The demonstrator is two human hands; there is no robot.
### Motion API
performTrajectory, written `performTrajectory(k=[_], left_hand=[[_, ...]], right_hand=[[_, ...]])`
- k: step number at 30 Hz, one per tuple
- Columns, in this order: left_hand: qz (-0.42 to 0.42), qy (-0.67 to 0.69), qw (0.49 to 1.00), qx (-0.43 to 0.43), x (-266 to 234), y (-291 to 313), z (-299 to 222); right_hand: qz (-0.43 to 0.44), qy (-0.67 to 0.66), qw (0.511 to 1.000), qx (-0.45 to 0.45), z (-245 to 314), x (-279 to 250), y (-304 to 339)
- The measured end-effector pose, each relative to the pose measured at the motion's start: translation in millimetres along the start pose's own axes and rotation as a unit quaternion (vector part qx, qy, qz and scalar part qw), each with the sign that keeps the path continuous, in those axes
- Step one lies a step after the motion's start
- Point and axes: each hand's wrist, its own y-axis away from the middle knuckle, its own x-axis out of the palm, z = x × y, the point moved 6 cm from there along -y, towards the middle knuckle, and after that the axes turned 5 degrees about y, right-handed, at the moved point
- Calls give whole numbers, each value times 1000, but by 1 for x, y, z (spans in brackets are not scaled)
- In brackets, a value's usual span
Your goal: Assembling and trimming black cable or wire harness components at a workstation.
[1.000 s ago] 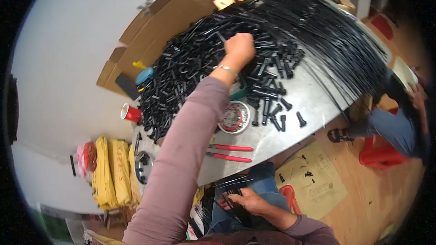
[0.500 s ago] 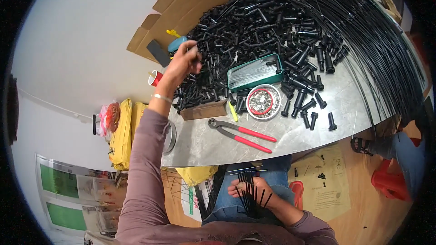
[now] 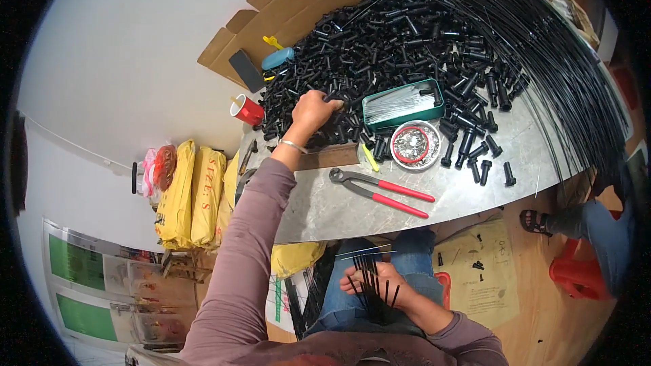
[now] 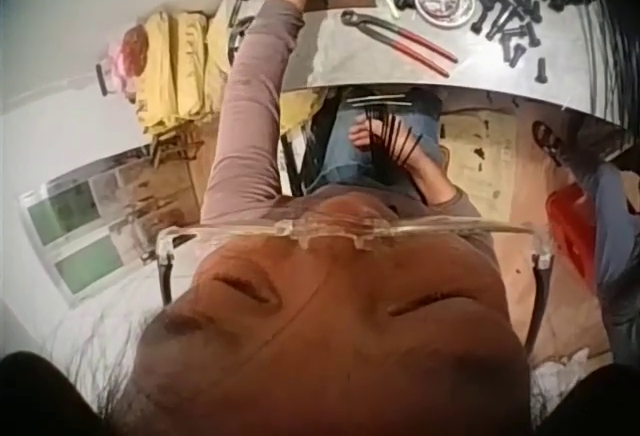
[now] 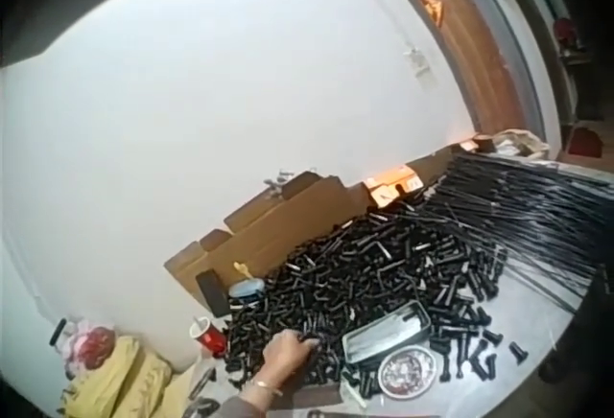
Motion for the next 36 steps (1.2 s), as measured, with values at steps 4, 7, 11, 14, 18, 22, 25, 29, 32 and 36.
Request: performTrajectory(k=[4,7,11,14,18,22,25,29,32,36], left_hand=[[-12,-30,999,20,1,-7,-5],[-27,54,997,42,-10,1,0],[-34,174,981,75,-32,22,34],[59,295,951,74,-54,88,30],[166,445,878,50,-54,181,48],[268,632,724,-68,-7,278,92],[255,766,582,-97,35,339,120],[134,858,481,-122,40,377,113],[165,877,445,-76,35,379,108],[167,880,441,-60,25,375,97]], right_hand=[[-30,41,999,8,2,18,-2],[-31,41,999,4,-2,26,0],[-19,49,999,-13,-8,30,-1],[-52,54,997,-11,-3,34,3],[-87,70,992,-55,-5,41,10],[-87,103,986,-97,-5,68,18],[-96,133,979,-121,-13,86,22],[-75,140,981,-109,-23,107,25],[-75,153,978,-116,-28,115,26],[-91,179,971,-131,-32,121,32]])
